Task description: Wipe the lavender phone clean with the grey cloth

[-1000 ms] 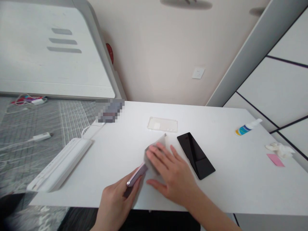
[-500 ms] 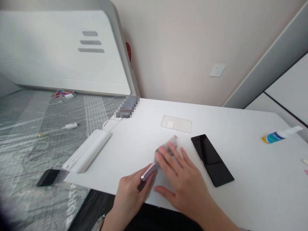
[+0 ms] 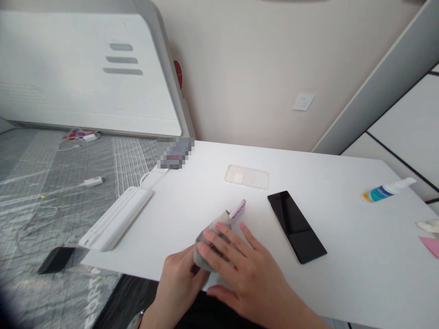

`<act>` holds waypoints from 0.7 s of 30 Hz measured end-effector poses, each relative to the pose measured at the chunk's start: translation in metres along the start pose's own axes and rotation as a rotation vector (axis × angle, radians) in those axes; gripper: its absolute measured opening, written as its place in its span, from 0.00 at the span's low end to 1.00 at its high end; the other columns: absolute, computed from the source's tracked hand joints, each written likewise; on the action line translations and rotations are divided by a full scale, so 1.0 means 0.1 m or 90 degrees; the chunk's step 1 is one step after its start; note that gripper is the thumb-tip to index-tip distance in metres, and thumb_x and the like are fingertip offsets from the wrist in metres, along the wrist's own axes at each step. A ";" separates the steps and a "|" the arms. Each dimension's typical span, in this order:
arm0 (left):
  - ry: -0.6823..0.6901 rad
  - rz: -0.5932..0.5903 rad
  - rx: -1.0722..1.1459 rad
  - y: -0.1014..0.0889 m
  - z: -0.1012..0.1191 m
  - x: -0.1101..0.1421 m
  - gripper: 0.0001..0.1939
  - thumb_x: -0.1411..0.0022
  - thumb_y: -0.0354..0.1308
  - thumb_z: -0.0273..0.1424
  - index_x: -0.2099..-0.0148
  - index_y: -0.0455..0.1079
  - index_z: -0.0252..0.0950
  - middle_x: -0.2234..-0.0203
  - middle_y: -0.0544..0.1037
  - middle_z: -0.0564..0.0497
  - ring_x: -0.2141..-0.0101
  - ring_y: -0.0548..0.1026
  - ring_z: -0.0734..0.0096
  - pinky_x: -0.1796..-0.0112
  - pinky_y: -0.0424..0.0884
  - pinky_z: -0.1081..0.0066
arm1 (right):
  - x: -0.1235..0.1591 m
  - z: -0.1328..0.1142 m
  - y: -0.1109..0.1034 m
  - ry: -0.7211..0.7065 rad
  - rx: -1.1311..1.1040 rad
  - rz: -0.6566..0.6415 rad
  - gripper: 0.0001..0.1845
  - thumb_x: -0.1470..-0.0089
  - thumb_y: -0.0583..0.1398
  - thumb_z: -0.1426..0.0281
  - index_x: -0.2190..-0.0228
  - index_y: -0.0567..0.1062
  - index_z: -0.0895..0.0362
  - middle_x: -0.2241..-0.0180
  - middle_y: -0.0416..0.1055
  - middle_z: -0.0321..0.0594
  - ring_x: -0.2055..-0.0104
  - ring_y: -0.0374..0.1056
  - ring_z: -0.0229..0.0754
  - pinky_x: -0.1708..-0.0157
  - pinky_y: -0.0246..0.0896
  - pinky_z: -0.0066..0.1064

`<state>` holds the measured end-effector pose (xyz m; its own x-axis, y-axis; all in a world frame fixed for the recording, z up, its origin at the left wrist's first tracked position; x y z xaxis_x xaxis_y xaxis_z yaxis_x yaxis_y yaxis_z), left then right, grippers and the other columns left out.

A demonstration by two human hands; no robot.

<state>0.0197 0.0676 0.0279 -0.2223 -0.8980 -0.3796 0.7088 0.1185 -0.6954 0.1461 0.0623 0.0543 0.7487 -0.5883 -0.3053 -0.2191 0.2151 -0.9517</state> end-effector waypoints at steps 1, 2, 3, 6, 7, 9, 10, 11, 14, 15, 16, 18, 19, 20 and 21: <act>0.007 0.002 0.000 0.00 0.01 0.00 0.08 0.31 0.55 0.25 0.54 0.76 0.35 0.68 0.85 0.50 0.72 0.83 0.69 0.69 0.77 0.75 | 0.01 0.09 -0.01 0.031 0.015 0.007 0.38 0.32 0.55 0.54 0.29 0.52 0.54 0.27 0.48 0.35 0.25 0.43 0.52 0.30 0.49 0.52; 0.016 0.007 0.000 -0.01 0.02 0.00 0.12 0.30 0.55 0.26 0.47 0.74 0.36 0.62 0.85 0.49 0.67 0.84 0.68 0.65 0.78 0.75 | 0.02 0.21 -0.02 0.075 0.030 0.020 0.37 0.31 0.55 0.55 0.29 0.52 0.55 0.28 0.49 0.35 0.25 0.44 0.52 0.30 0.47 0.53; 0.024 0.013 0.000 -0.01 0.03 -0.01 0.16 0.29 0.55 0.26 0.41 0.71 0.38 0.57 0.85 0.48 0.63 0.85 0.68 0.61 0.78 0.75 | 0.03 0.30 -0.04 0.117 0.042 0.034 0.37 0.31 0.55 0.56 0.29 0.52 0.56 0.28 0.50 0.36 0.25 0.44 0.53 0.30 0.45 0.54; 0.022 0.014 0.002 -0.02 0.03 -0.01 0.14 0.29 0.55 0.27 0.44 0.73 0.37 0.59 0.85 0.48 0.65 0.85 0.69 0.62 0.78 0.76 | 0.03 0.25 -0.04 0.116 0.021 0.037 0.39 0.33 0.56 0.54 0.29 0.53 0.58 0.27 0.49 0.39 0.25 0.40 0.57 0.31 0.47 0.57; 0.020 0.013 -0.003 -0.02 0.02 -0.01 0.10 0.30 0.55 0.27 0.51 0.76 0.36 0.64 0.86 0.49 0.70 0.84 0.69 0.66 0.78 0.76 | 0.01 0.13 -0.03 0.072 -0.003 0.024 0.40 0.34 0.57 0.53 0.29 0.53 0.57 0.27 0.48 0.38 0.25 0.39 0.58 0.31 0.49 0.57; 0.020 0.012 -0.017 -0.02 0.02 -0.01 0.11 0.31 0.53 0.26 0.66 0.74 0.36 0.76 0.82 0.51 0.79 0.79 0.70 0.75 0.75 0.76 | -0.01 -0.09 0.00 -0.004 -0.046 0.005 0.39 0.34 0.57 0.53 0.29 0.53 0.54 0.27 0.47 0.37 0.25 0.40 0.56 0.32 0.52 0.54; 0.022 0.015 -0.024 -0.03 0.02 -0.01 0.12 0.32 0.53 0.25 0.69 0.73 0.36 0.78 0.81 0.52 0.80 0.78 0.70 0.76 0.74 0.76 | -0.02 -0.12 0.00 -0.017 -0.057 0.002 0.38 0.34 0.57 0.54 0.29 0.53 0.53 0.27 0.48 0.37 0.25 0.41 0.55 0.31 0.52 0.53; 0.025 0.019 -0.027 -0.03 0.02 -0.01 0.11 0.32 0.53 0.25 0.67 0.74 0.35 0.77 0.82 0.51 0.79 0.79 0.70 0.75 0.74 0.76 | -0.02 -0.09 0.00 -0.006 -0.057 0.005 0.37 0.33 0.57 0.56 0.29 0.54 0.52 0.27 0.50 0.38 0.25 0.43 0.54 0.31 0.51 0.53; 0.037 0.024 -0.020 -0.04 0.04 -0.03 0.12 0.30 0.55 0.26 0.47 0.74 0.35 0.60 0.86 0.47 0.65 0.85 0.69 0.62 0.78 0.77 | 0.01 0.24 -0.03 0.126 -0.016 0.040 0.35 0.32 0.57 0.59 0.30 0.55 0.54 0.29 0.53 0.41 0.25 0.43 0.55 0.30 0.46 0.57; 0.042 0.024 -0.016 -0.04 0.05 -0.03 0.15 0.30 0.56 0.27 0.42 0.72 0.36 0.56 0.85 0.46 0.61 0.85 0.69 0.59 0.77 0.77 | 0.03 0.30 -0.03 0.156 -0.007 0.049 0.36 0.33 0.57 0.58 0.30 0.55 0.55 0.28 0.53 0.42 0.25 0.42 0.56 0.30 0.46 0.59; 0.043 0.023 -0.014 -0.04 0.06 -0.03 0.15 0.30 0.56 0.27 0.42 0.72 0.35 0.56 0.85 0.46 0.61 0.85 0.69 0.58 0.77 0.77 | 0.04 0.30 -0.02 0.159 -0.007 0.047 0.37 0.33 0.57 0.57 0.30 0.55 0.55 0.28 0.51 0.42 0.25 0.40 0.57 0.30 0.46 0.60; 0.038 0.018 -0.016 -0.04 0.05 -0.03 0.09 0.30 0.54 0.26 0.53 0.76 0.34 0.64 0.86 0.48 0.68 0.84 0.69 0.64 0.78 0.76 | 0.02 0.12 0.02 0.092 -0.033 0.025 0.39 0.34 0.57 0.54 0.29 0.54 0.54 0.27 0.48 0.41 0.24 0.38 0.58 0.31 0.50 0.59; 0.035 0.016 -0.021 -0.04 0.04 -0.03 0.09 0.31 0.54 0.26 0.60 0.76 0.34 0.70 0.84 0.49 0.73 0.83 0.69 0.69 0.77 0.76 | 0.00 0.01 0.04 0.043 -0.048 0.010 0.39 0.34 0.57 0.53 0.29 0.53 0.53 0.27 0.46 0.40 0.24 0.38 0.57 0.32 0.52 0.57; 0.031 0.014 -0.025 -0.04 0.04 -0.03 0.11 0.31 0.53 0.26 0.66 0.74 0.35 0.76 0.82 0.51 0.78 0.81 0.69 0.73 0.76 0.76 | 0.00 -0.07 0.05 0.006 -0.057 -0.002 0.39 0.34 0.57 0.53 0.29 0.52 0.51 0.26 0.45 0.38 0.24 0.38 0.56 0.32 0.53 0.57; 0.029 0.014 -0.028 -0.05 0.03 -0.03 0.12 0.32 0.53 0.26 0.68 0.73 0.36 0.78 0.81 0.52 0.79 0.79 0.69 0.75 0.75 0.76 | -0.01 -0.08 0.06 -0.006 -0.059 -0.009 0.38 0.33 0.56 0.54 0.29 0.52 0.50 0.26 0.45 0.37 0.24 0.39 0.55 0.32 0.53 0.56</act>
<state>0.0192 0.0680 0.0341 -0.2374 -0.8750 -0.4219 0.6841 0.1578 -0.7121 0.1389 0.0576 0.0488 0.7580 -0.5833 -0.2919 -0.2652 0.1332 -0.9550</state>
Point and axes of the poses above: each hand's wrist, its own x-axis away from the middle knuckle, its own y-axis out of the palm, z = x × y, the point moved 9 cm from there along -x, towards the middle knuckle
